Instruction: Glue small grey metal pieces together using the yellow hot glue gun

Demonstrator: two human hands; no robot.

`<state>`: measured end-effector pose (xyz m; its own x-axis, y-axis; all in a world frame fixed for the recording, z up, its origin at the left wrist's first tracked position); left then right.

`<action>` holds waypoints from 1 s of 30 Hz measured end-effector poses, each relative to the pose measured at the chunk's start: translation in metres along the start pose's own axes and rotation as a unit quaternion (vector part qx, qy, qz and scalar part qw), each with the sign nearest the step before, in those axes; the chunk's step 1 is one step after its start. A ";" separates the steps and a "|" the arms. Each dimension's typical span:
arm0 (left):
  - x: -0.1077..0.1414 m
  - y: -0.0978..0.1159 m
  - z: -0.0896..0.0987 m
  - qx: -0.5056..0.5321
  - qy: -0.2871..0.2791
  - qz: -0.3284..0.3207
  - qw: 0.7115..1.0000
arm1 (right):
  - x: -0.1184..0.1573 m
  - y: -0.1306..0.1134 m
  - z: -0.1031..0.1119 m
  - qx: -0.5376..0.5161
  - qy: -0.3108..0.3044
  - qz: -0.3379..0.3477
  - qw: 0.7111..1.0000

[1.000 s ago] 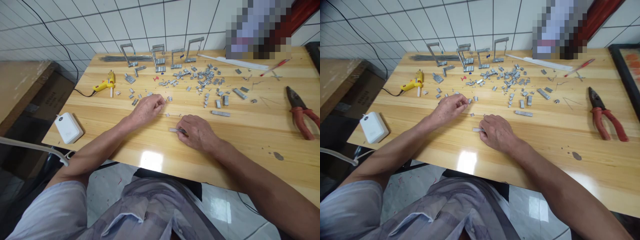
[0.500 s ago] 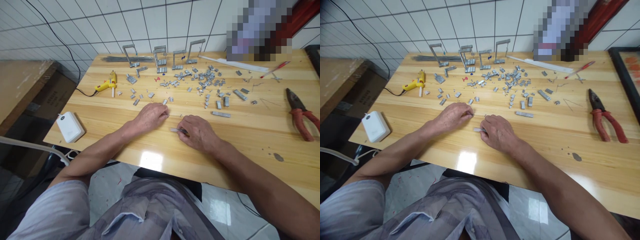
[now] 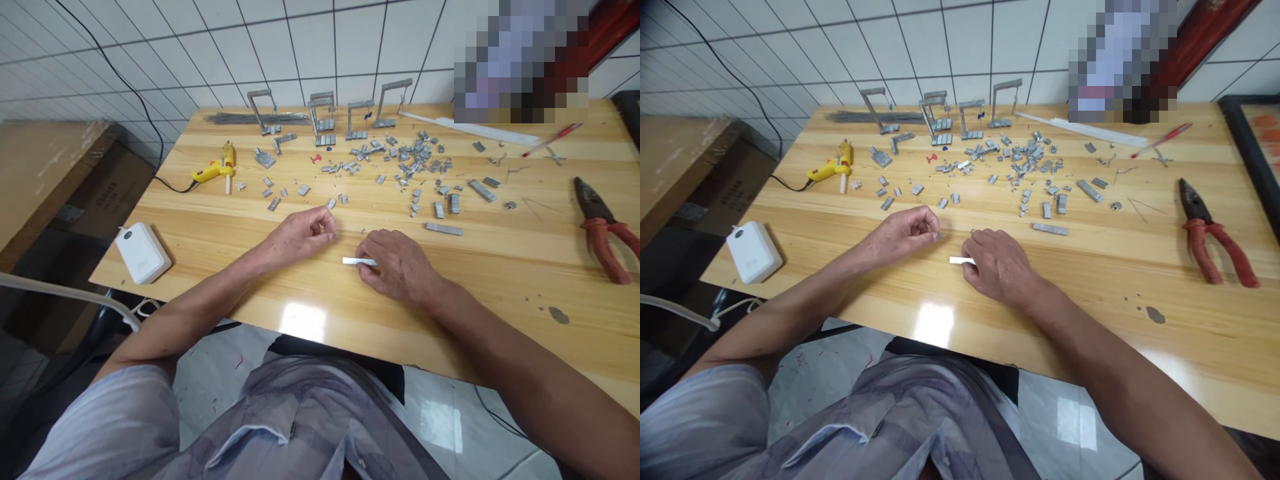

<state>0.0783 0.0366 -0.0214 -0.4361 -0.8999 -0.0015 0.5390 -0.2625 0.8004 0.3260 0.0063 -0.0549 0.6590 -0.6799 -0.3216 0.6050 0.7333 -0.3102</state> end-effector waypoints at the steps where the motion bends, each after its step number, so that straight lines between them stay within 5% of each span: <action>1: 0.001 0.000 0.000 0.005 -0.001 -0.002 1.000 | 0.000 0.000 0.000 -0.002 0.007 0.004 1.000; 9: 0.005 0.021 -0.007 0.032 -0.031 0.007 0.999 | -0.001 -0.004 0.005 -0.041 0.093 -0.016 0.995; 23: -0.003 0.028 -0.015 0.105 -0.057 0.007 0.993 | -0.003 -0.004 0.009 -0.123 0.097 -0.065 0.986; 30: -0.007 0.029 -0.015 0.189 -0.093 0.029 0.977 | -0.004 -0.002 0.007 -0.064 0.069 -0.047 0.994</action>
Point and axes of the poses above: each hand's wrist, its own x-axis away from the middle knuckle, its own z-axis out of the back of the hand, y = z × x, the point moved 1 cm from there along -x, towards the middle knuckle, and after that the axes turned 2 degrees about -x, right-handed, at the moved point
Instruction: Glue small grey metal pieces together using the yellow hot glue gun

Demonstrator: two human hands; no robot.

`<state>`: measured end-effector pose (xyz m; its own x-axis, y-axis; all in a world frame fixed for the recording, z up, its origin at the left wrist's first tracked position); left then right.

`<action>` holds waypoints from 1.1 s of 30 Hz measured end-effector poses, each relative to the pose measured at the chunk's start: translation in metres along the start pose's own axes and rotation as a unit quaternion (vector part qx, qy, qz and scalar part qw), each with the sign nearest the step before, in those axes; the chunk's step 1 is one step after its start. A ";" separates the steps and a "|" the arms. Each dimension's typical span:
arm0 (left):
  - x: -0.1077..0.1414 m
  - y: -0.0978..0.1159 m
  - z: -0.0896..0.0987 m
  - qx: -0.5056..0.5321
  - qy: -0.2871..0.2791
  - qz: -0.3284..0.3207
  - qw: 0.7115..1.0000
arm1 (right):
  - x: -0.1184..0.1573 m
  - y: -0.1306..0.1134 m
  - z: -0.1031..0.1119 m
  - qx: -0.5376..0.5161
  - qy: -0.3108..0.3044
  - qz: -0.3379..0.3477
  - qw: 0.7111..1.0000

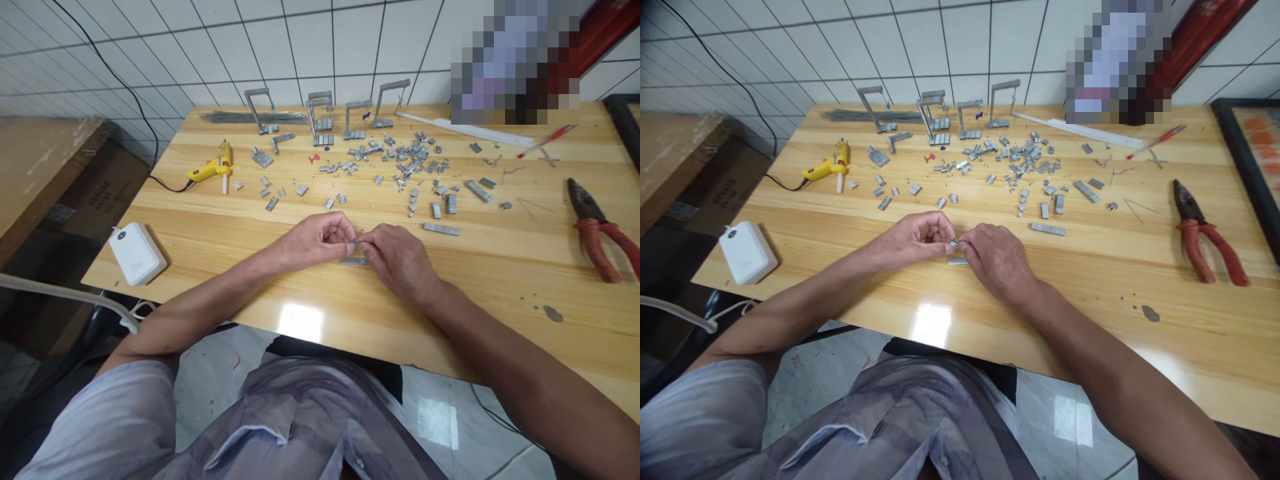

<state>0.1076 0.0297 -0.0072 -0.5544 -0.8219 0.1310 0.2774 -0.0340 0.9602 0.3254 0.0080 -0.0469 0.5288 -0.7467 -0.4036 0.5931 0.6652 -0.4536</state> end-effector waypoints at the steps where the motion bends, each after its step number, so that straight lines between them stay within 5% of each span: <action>1: 0.000 0.000 0.000 0.008 -0.001 0.004 1.000 | 0.000 0.000 0.000 0.015 0.001 0.007 1.000; 12: -0.004 -0.008 0.002 0.030 0.029 0.029 0.999 | 0.000 0.001 -0.003 0.045 0.026 0.050 0.997; 26: -0.002 -0.025 0.012 -0.072 0.155 -0.051 0.984 | -0.012 0.045 0.009 0.038 0.105 -0.136 0.984; 33: -0.001 -0.031 0.012 -0.073 0.167 -0.083 0.980 | -0.010 0.022 0.007 -0.034 0.111 -0.043 0.992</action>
Point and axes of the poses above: each hand's wrist, its own x-axis away from the middle knuckle, its own z-axis out of the back of the hand, y = z × x, the point moved 1 cm from there along -x, towards the middle knuckle, and after that the axes turned 2 degrees about -x, right-handed, at the moved point
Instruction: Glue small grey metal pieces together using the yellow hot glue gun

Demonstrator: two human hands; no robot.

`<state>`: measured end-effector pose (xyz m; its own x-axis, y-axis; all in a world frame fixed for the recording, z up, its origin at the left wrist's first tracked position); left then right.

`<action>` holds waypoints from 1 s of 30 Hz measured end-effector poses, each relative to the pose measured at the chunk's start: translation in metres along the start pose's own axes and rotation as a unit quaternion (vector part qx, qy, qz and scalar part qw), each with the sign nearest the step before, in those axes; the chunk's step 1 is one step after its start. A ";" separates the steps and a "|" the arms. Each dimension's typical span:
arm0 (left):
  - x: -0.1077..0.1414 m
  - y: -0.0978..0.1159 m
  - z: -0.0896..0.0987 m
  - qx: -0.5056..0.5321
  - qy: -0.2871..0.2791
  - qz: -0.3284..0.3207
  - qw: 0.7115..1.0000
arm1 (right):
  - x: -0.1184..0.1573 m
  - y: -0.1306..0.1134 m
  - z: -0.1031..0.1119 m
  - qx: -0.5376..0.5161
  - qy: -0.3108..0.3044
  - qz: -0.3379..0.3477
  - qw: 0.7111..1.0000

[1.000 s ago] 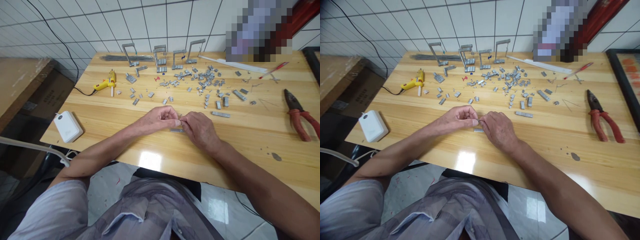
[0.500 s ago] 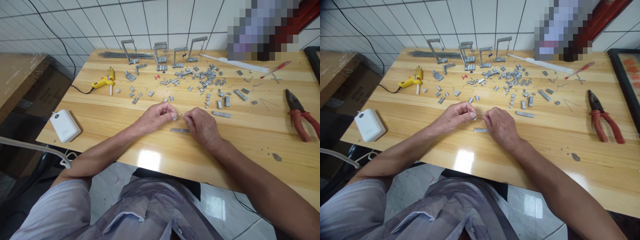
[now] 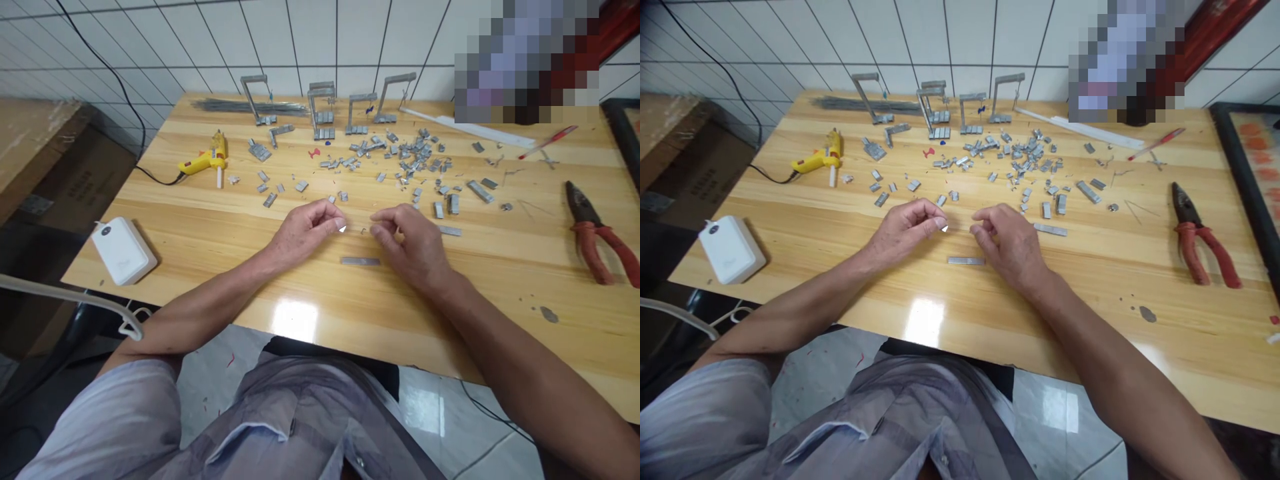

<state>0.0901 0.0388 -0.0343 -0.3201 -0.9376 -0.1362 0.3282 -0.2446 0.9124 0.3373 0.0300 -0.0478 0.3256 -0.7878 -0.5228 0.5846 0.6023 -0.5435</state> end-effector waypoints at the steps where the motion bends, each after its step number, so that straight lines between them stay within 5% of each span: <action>1: 0.000 0.000 0.000 -0.002 0.001 -0.002 1.000 | 0.001 -0.002 -0.003 -0.002 -0.011 0.013 1.000; 12: 0.007 0.007 -0.013 -0.018 -0.004 -0.010 1.000 | 0.007 -0.012 -0.019 0.018 -0.046 0.063 0.997; 25: 0.007 0.006 -0.012 0.038 -0.070 0.027 0.996 | 0.005 -0.013 -0.018 -0.022 -0.092 0.007 0.996; 30: 0.004 0.006 -0.007 0.052 -0.036 0.014 0.998 | 0.002 -0.013 -0.006 -0.028 -0.058 -0.018 0.998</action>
Point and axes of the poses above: each hand's wrist, its own x-axis away from the middle knuckle, its own z-axis out of the back of the hand, y = z × x, the point moved 1 cm from there along -x, towards the middle knuckle, and after that the axes turned 2 degrees about -x, right-handed, at the moved point
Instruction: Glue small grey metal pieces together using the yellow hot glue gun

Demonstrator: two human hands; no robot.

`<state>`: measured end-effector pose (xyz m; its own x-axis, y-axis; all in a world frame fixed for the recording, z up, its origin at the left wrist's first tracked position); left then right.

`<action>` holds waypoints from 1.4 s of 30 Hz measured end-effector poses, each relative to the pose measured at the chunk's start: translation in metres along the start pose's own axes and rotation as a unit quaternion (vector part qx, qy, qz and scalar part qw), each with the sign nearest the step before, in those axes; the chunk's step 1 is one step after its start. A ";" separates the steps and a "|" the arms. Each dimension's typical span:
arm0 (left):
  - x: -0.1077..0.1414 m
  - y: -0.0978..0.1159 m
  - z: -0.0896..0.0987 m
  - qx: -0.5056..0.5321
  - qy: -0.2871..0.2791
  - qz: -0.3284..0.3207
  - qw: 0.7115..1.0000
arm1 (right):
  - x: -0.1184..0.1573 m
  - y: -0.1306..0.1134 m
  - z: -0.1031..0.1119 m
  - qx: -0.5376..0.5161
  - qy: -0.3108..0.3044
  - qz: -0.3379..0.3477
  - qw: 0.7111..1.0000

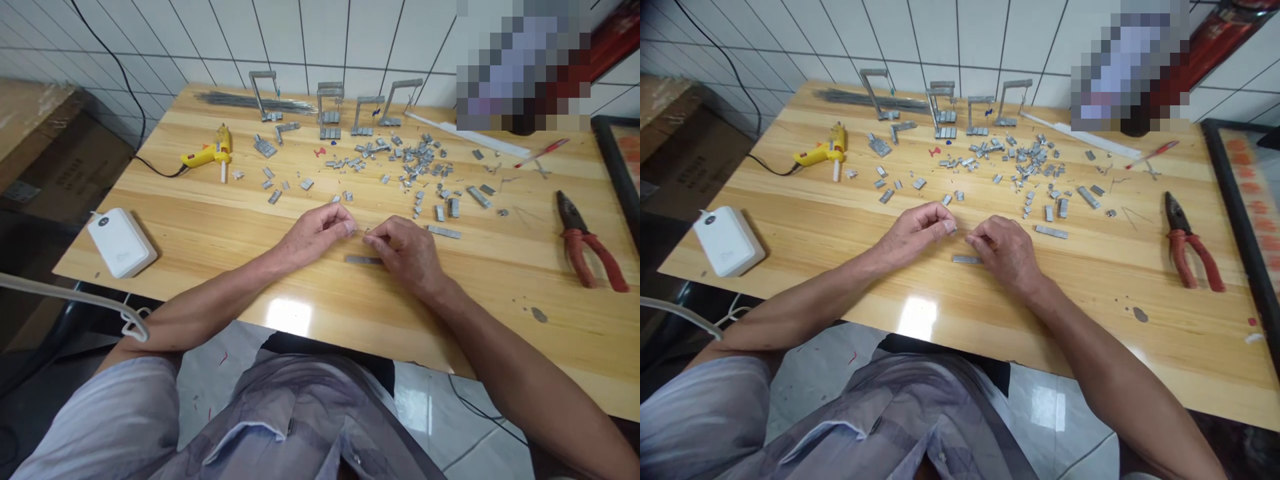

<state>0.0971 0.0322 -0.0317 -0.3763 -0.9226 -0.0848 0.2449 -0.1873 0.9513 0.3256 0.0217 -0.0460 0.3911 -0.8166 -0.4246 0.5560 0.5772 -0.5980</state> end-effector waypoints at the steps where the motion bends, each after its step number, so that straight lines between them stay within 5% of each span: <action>1: -0.001 -0.001 0.002 -0.007 0.017 -0.004 1.000 | -0.001 0.001 0.004 0.007 0.018 -0.012 1.000; 6: -0.007 -0.014 0.009 -0.028 0.105 -0.028 0.994 | -0.014 0.008 0.026 0.057 0.089 -0.065 0.992; 14: -0.009 -0.023 0.006 -0.038 0.139 -0.040 0.989 | -0.049 0.041 0.045 0.193 0.053 -0.044 0.979; 18: -0.008 -0.021 0.004 -0.033 0.135 -0.036 0.990 | -0.056 0.043 0.037 0.199 0.018 -0.040 0.979; 22: -0.008 -0.019 0.004 -0.011 0.137 -0.054 0.989 | -0.053 0.014 0.009 0.170 -0.027 0.017 0.985; 28: -0.008 -0.015 0.008 0.023 0.209 -0.069 0.975 | -0.055 0.002 -0.021 0.225 -0.181 0.094 0.953; 31: -0.009 -0.015 0.008 0.038 0.216 -0.061 0.974 | -0.060 0.019 -0.006 0.326 -0.100 0.045 0.939; 34: -0.010 -0.017 0.006 0.043 0.210 -0.059 0.975 | -0.059 0.023 0.002 0.311 -0.042 0.041 0.949; 39: -0.009 -0.019 0.004 0.028 0.211 -0.071 0.974 | -0.049 0.003 -0.017 0.219 -0.180 0.105 0.953; 42: -0.009 -0.019 0.004 0.031 0.205 -0.072 0.976 | -0.047 0.008 -0.009 0.333 -0.151 0.061 0.929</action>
<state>0.0925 0.0453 -0.0482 -0.0097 -0.9479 -0.3185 0.1558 -0.3161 0.9358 0.3052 0.0646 -0.0374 0.6134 -0.7662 -0.1914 0.7846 0.6189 0.0371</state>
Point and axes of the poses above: each hand's wrist, its own x-axis away from the middle knuckle, its own z-axis out of the back of the hand, y = z × x, the point moved 1 cm from there along -x, towards the middle knuckle, and after that the axes turned 2 degrees about -x, right-handed, at the moved point
